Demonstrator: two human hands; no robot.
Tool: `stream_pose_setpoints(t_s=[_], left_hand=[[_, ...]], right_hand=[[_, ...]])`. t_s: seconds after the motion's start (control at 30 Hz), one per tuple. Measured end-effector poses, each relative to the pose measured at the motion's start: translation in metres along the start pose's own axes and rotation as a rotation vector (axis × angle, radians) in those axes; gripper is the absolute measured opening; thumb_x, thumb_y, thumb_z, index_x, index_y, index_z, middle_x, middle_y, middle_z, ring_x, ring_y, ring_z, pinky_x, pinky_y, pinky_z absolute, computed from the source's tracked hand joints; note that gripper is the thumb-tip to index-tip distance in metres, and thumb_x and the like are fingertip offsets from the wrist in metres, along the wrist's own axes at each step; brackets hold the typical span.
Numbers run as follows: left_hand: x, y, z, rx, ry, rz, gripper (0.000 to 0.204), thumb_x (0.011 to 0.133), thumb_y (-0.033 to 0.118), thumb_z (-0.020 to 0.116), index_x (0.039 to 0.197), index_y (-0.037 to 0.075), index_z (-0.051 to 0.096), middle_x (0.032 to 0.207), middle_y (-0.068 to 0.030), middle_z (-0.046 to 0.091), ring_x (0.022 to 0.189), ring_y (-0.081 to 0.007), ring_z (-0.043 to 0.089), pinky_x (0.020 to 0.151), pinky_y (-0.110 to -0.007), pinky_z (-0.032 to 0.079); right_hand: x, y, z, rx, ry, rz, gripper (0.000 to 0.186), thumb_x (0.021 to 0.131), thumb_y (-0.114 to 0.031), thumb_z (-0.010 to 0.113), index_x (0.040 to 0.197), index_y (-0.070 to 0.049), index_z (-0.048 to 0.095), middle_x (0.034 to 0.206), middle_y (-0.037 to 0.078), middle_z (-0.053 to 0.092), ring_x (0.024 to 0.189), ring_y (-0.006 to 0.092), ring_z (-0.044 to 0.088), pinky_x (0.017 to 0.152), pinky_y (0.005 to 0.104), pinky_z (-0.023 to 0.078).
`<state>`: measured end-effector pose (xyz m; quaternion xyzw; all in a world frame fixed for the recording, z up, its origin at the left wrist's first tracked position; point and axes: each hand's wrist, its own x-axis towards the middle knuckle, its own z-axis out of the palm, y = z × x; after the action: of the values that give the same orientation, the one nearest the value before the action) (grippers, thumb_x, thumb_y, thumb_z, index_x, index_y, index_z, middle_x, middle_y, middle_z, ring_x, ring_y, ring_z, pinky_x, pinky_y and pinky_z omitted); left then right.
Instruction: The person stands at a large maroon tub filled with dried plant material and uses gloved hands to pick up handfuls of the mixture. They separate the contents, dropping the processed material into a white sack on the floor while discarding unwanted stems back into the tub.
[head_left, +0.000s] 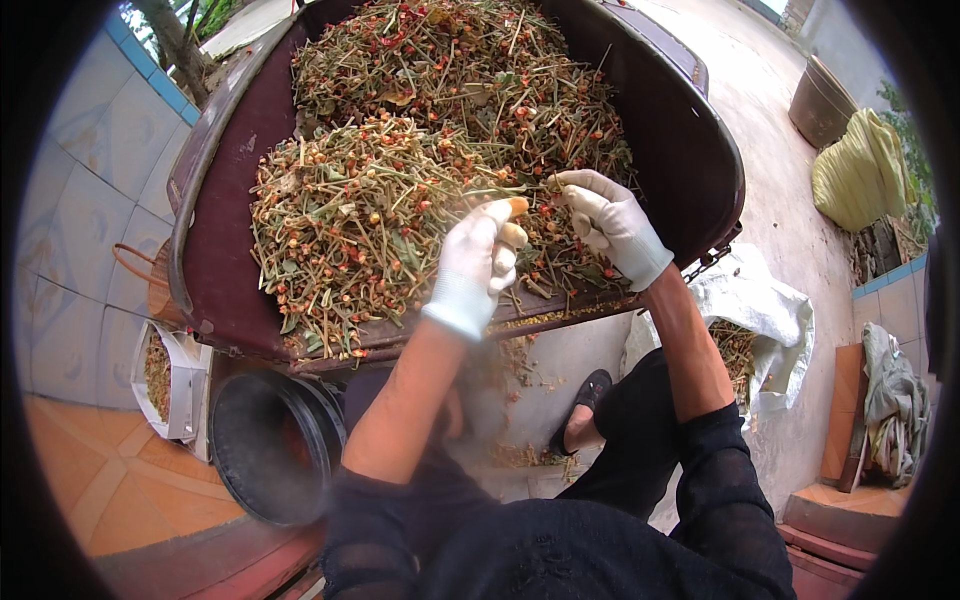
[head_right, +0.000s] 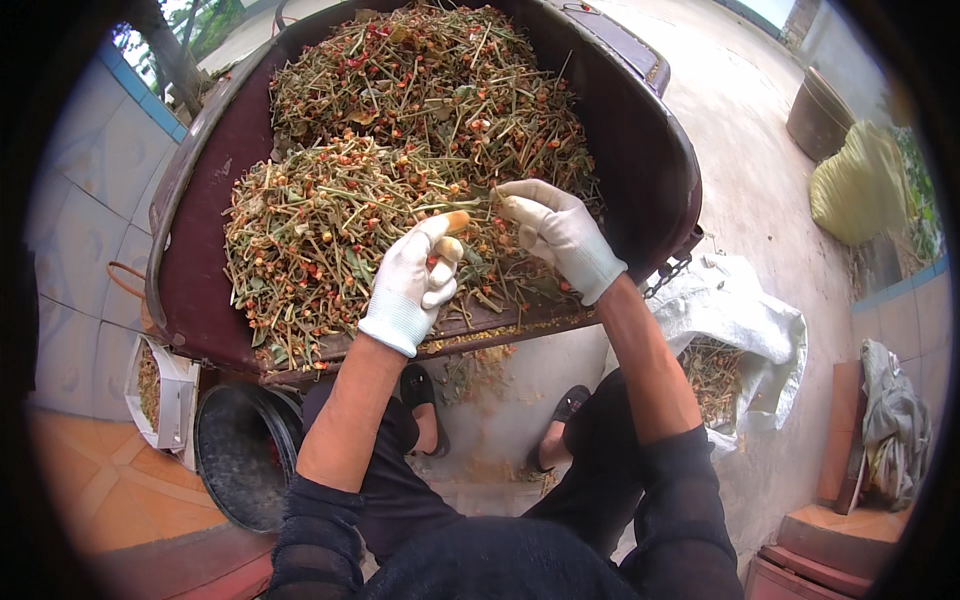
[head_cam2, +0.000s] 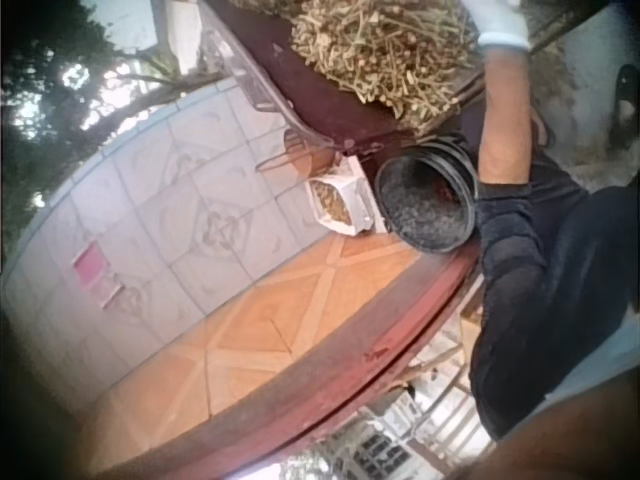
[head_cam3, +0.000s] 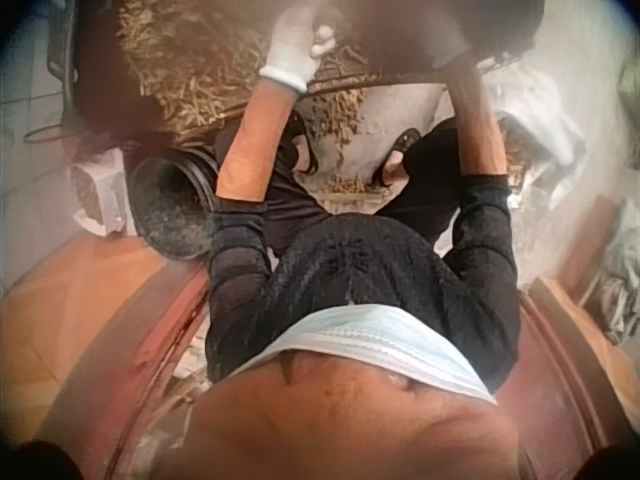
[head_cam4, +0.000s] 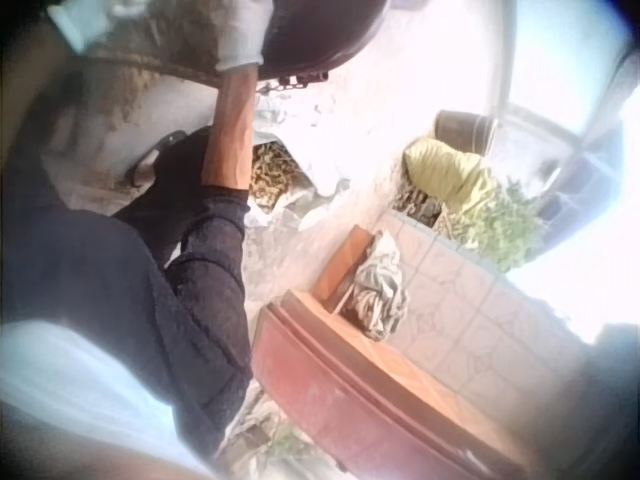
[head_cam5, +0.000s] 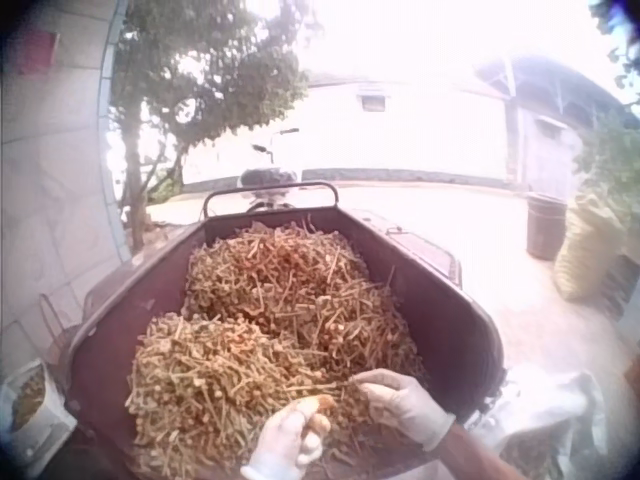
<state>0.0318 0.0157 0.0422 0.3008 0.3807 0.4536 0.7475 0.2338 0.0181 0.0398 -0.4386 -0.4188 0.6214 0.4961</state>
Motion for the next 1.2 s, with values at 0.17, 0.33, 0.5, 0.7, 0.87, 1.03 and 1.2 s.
stream_pose_setpoints(t_s=[0.17,0.33,0.5,0.7,0.87,1.03,1.2], left_hand=[[0.006,-0.011,0.005,-0.054,-0.073,-0.093,0.024,0.099,0.022,0.054,0.112,0.003,0.060,0.075,-0.0021,0.062,0.046,-0.0029,0.040,0.035,-0.017,0.029],[0.005,-0.012,0.001,-0.145,-0.095,-0.046,0.011,0.097,0.017,0.059,0.102,0.007,0.057,0.074,-0.0004,0.060,0.048,-0.0021,0.042,0.035,-0.017,0.028],[0.003,-0.011,0.005,-0.012,0.010,0.057,0.011,0.095,0.017,0.062,0.097,0.008,0.057,0.072,0.0004,0.059,0.045,-0.0016,0.042,0.035,-0.017,0.029],[0.001,-0.011,0.015,0.389,0.059,0.218,0.014,0.096,0.020,0.062,0.099,0.006,0.058,0.070,0.0000,0.059,0.043,-0.0016,0.041,0.036,-0.019,0.029],[0.003,-0.012,0.010,0.074,0.063,0.094,0.019,0.097,0.022,0.059,0.104,0.004,0.059,0.072,-0.0008,0.061,0.042,-0.0021,0.039,0.035,-0.018,0.028],[0.002,-0.009,0.008,0.099,0.024,0.079,0.024,0.099,0.022,0.056,0.113,0.003,0.058,0.074,-0.0004,0.062,0.041,-0.0014,0.036,0.034,-0.017,0.027],[0.001,-0.013,0.014,0.221,-0.022,0.135,0.017,0.099,0.023,0.057,0.101,0.006,0.057,0.073,-0.0002,0.062,0.040,-0.0005,0.038,0.034,-0.017,0.026]], right_hand=[[0.002,0.008,0.002,0.210,-0.183,0.006,0.026,0.097,-0.016,0.061,0.120,-0.005,0.062,0.096,0.001,0.066,0.058,-0.0014,0.043,0.047,0.0136,0.032],[-0.003,0.005,0.021,0.063,-0.124,0.029,0.028,0.097,-0.016,0.060,0.122,-0.004,0.062,0.091,0.001,0.066,0.053,-0.0001,0.040,0.044,0.0153,0.028],[-0.011,-0.002,0.030,-0.227,0.054,-0.084,0.031,0.095,-0.016,0.063,0.124,-0.006,0.062,0.090,-0.002,0.065,0.058,0.0000,0.045,0.048,0.0162,0.034],[-0.009,0.007,0.029,-0.394,0.118,-0.239,0.019,0.093,-0.015,0.064,0.109,-0.005,0.070,0.090,-0.002,0.068,0.074,0.0026,0.056,0.063,0.0190,0.045],[-0.009,0.002,0.030,-0.185,0.150,-0.151,0.016,0.095,-0.016,0.063,0.107,-0.006,0.068,0.086,0.000,0.067,0.062,0.0017,0.054,0.051,0.0172,0.040],[-0.004,0.005,0.021,0.030,0.145,-0.060,0.015,0.096,-0.018,0.062,0.106,-0.008,0.066,0.084,-0.001,0.066,0.055,0.0003,0.050,0.045,0.0156,0.034],[-0.010,0.002,0.031,-0.176,0.118,-0.083,0.017,0.096,-0.019,0.062,0.107,-0.006,0.066,0.084,-0.002,0.066,0.057,0.0007,0.051,0.046,0.0157,0.038]])
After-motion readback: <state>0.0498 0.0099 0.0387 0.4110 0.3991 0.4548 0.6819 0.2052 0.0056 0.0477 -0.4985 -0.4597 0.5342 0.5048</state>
